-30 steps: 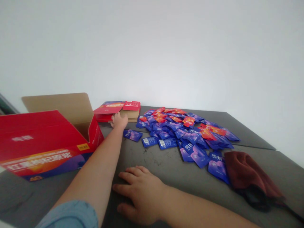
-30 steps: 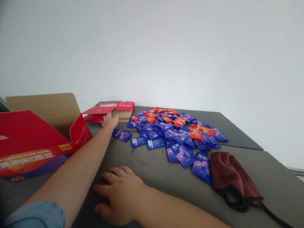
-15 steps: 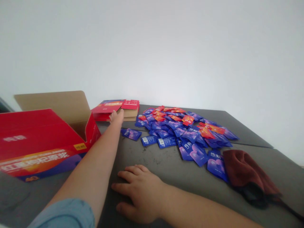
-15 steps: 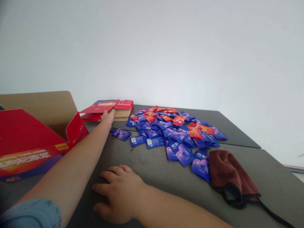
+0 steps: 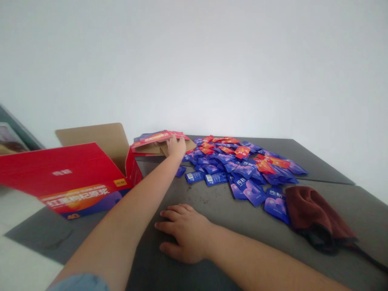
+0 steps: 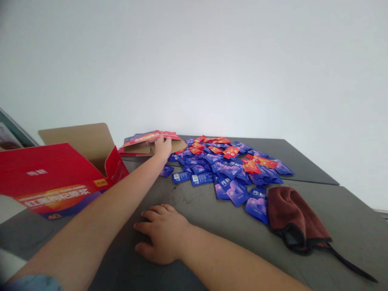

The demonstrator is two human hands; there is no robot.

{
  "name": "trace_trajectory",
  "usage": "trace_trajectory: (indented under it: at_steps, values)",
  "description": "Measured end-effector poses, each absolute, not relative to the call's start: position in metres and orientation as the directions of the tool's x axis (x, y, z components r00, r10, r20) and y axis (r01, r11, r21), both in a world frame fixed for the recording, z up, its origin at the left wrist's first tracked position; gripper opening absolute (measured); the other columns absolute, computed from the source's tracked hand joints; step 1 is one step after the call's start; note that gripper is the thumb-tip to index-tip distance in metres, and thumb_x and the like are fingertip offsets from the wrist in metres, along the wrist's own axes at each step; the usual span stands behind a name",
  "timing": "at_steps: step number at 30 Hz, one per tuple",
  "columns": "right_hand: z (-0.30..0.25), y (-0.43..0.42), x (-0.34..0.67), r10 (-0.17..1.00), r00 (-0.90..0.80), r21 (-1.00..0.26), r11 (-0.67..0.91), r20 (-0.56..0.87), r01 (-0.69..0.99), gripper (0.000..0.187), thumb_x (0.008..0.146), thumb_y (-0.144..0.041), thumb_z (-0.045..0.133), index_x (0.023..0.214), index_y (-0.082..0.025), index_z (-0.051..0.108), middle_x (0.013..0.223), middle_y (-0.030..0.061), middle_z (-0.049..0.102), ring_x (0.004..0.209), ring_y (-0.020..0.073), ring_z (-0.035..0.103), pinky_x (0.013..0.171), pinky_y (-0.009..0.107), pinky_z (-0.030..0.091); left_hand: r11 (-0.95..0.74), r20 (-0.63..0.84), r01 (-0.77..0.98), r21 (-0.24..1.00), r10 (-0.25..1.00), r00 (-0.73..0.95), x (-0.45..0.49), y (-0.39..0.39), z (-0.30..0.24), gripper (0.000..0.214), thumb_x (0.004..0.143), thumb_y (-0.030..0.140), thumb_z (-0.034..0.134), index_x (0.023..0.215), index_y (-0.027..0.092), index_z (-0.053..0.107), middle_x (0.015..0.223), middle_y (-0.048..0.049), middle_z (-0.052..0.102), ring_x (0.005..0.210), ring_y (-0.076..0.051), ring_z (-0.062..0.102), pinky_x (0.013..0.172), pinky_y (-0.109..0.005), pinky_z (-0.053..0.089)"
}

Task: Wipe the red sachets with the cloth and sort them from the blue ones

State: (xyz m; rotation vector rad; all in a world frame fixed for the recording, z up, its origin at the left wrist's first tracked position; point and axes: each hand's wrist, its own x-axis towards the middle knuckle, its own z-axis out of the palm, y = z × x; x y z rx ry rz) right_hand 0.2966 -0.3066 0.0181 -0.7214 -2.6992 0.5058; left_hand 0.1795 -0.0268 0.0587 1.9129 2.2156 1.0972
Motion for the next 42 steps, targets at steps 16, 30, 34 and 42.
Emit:
trace_trajectory:
  at_steps: [16, 30, 34, 42]
  values:
    - [0.016, -0.305, 0.296, 0.515, -0.832, -0.407, 0.818, 0.206, 0.406, 0.062, 0.101, -0.057, 0.056, 0.154, -0.024, 0.058, 0.162, 0.0123, 0.054, 0.150, 0.0355, 0.046, 0.124, 0.058, 0.035, 0.099, 0.210, 0.976, 0.193, 0.968, -0.139, 0.109, -0.071, 0.037, 0.072, 0.093, 0.044, 0.074, 0.158, 0.022, 0.049, 0.173, -0.0162, 0.033, 0.161, -0.042, 0.023, 0.129, -0.070, 0.016]
    - [0.015, -0.305, 0.296, 0.524, -0.827, -0.433, 0.806, 0.205, 0.403, 0.062, 0.101, -0.056, 0.057, 0.153, -0.024, 0.059, 0.162, 0.0127, 0.054, 0.151, 0.0340, 0.045, 0.125, 0.057, 0.033, 0.106, 0.262, 0.994, 0.026, 0.959, -0.109, 0.117, -0.079, 0.073, 0.038, 0.103, 0.041, 0.069, 0.133, 0.017, 0.066, 0.137, -0.0115, 0.065, 0.122, -0.029, 0.066, 0.104, -0.053, 0.056]
    - [0.015, -0.304, 0.297, 0.532, -0.823, -0.459, 0.793, 0.202, 0.400, 0.066, 0.099, -0.057, 0.058, 0.155, -0.022, 0.057, 0.163, 0.0143, 0.053, 0.152, 0.0351, 0.045, 0.126, 0.057, 0.032, 0.053, 0.317, 0.998, -0.038, 0.948, -0.038, 0.132, -0.089, 0.123, 0.034, 0.104, 0.042, 0.066, 0.130, 0.019, 0.067, 0.129, -0.0107, 0.069, 0.114, -0.026, 0.069, 0.101, -0.049, 0.058]
    - [0.003, -0.301, 0.289, 0.691, -0.660, -0.549, 0.688, 0.295, 0.475, 0.068, 0.097, -0.037, 0.063, 0.158, -0.010, 0.049, 0.161, 0.0212, 0.051, 0.151, 0.0314, 0.046, 0.127, 0.050, 0.038, -0.102, 0.467, 0.983, -0.150, 0.869, 0.161, 0.156, -0.155, 0.196, 0.026, 0.104, 0.032, 0.057, 0.124, 0.020, 0.068, 0.115, -0.0168, 0.075, 0.111, -0.036, 0.073, 0.095, -0.047, 0.056]
